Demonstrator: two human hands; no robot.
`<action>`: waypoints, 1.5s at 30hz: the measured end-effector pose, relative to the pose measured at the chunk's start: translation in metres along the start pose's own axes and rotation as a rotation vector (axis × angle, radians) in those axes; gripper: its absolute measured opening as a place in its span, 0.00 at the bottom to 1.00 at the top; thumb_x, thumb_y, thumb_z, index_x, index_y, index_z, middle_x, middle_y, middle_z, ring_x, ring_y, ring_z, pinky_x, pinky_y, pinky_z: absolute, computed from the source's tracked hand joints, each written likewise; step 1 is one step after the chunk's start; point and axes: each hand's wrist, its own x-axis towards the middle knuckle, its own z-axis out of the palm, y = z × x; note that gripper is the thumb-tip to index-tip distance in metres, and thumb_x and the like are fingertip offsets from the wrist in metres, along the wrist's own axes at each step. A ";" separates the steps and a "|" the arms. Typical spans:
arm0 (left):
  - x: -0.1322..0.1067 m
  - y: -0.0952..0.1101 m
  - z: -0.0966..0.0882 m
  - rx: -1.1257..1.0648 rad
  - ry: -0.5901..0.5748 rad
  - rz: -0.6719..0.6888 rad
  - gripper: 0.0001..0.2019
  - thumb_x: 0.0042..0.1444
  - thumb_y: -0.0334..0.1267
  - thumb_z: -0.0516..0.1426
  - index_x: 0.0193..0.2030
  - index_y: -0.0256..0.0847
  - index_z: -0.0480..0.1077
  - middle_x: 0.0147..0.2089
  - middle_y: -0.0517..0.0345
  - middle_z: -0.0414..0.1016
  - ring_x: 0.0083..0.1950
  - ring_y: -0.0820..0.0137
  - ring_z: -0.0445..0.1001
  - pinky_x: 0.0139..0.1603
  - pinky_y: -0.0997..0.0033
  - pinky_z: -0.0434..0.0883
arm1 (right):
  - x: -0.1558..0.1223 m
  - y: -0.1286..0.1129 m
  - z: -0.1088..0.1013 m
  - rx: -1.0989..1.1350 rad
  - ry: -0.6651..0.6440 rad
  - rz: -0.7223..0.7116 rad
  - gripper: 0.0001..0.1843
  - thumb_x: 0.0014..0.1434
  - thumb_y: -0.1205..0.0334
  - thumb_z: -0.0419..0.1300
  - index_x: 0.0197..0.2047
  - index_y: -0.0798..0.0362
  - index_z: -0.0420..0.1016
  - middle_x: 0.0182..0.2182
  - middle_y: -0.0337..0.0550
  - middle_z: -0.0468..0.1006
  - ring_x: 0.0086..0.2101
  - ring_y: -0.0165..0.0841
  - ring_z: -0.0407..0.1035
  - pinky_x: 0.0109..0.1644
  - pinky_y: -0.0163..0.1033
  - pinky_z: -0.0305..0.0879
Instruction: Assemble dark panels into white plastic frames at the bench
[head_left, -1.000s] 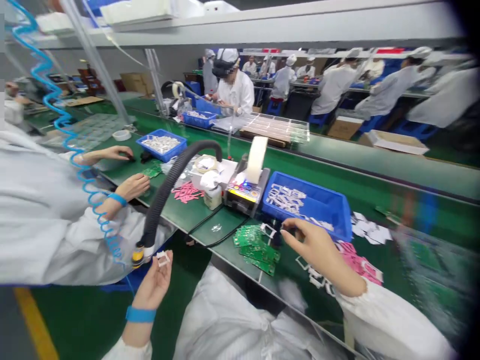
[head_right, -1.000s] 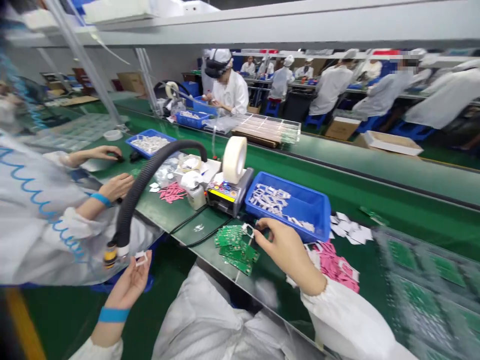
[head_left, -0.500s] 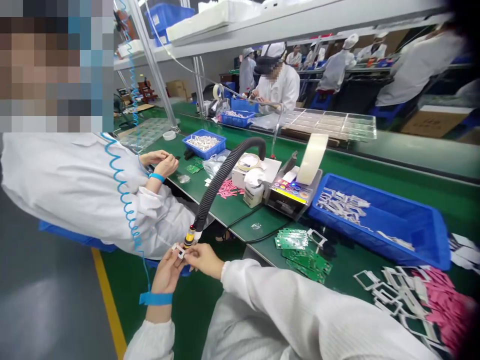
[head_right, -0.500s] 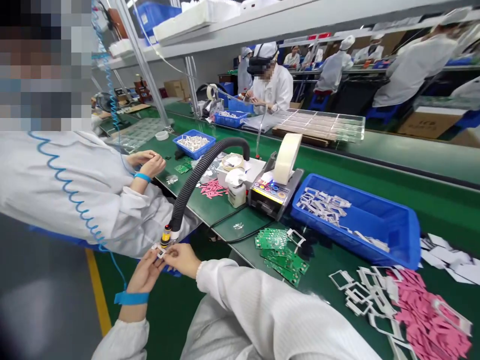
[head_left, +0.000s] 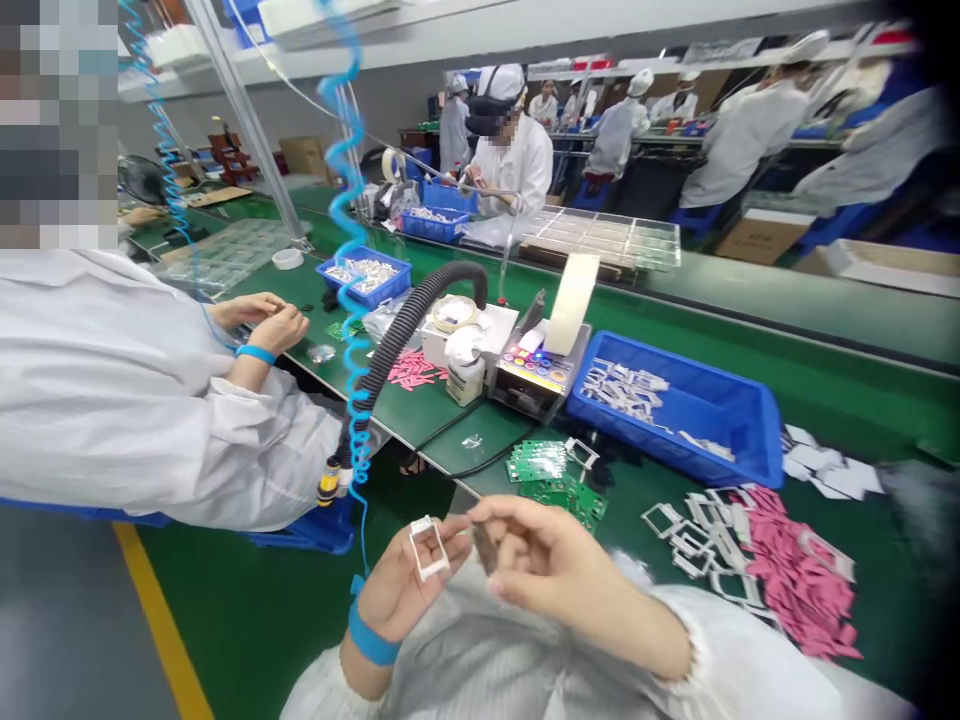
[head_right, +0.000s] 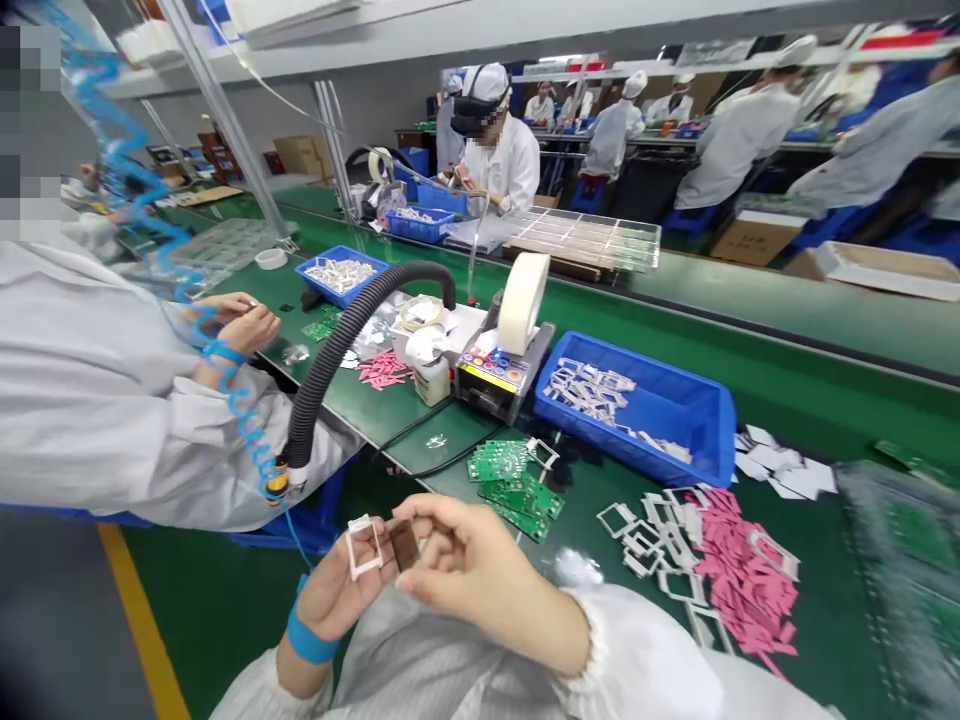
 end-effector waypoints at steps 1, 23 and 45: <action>-0.003 0.000 0.017 0.026 -0.103 -0.047 0.18 0.38 0.46 0.67 0.34 0.36 0.77 0.48 0.42 0.77 0.51 0.53 0.73 0.57 0.54 0.63 | -0.011 -0.003 -0.008 -0.195 0.066 -0.100 0.21 0.52 0.55 0.64 0.48 0.51 0.70 0.23 0.33 0.69 0.22 0.24 0.61 0.26 0.31 0.60; 0.008 -0.036 0.128 0.675 -0.659 -0.013 0.17 0.41 0.49 0.65 0.37 0.44 0.80 0.31 0.52 0.75 0.34 0.66 0.72 0.41 0.63 0.68 | -0.094 -0.021 -0.062 -0.827 0.654 -0.423 0.04 0.57 0.69 0.57 0.33 0.50 0.67 0.27 0.39 0.67 0.31 0.32 0.63 0.37 0.43 0.60; 0.017 -0.044 0.135 0.722 -0.599 -0.132 0.17 0.42 0.47 0.65 0.37 0.40 0.80 0.43 0.45 0.77 0.48 0.54 0.71 0.50 0.56 0.65 | -0.097 -0.003 -0.071 -0.659 0.523 -0.230 0.10 0.62 0.67 0.49 0.29 0.51 0.64 0.29 0.40 0.67 0.34 0.33 0.62 0.38 0.41 0.58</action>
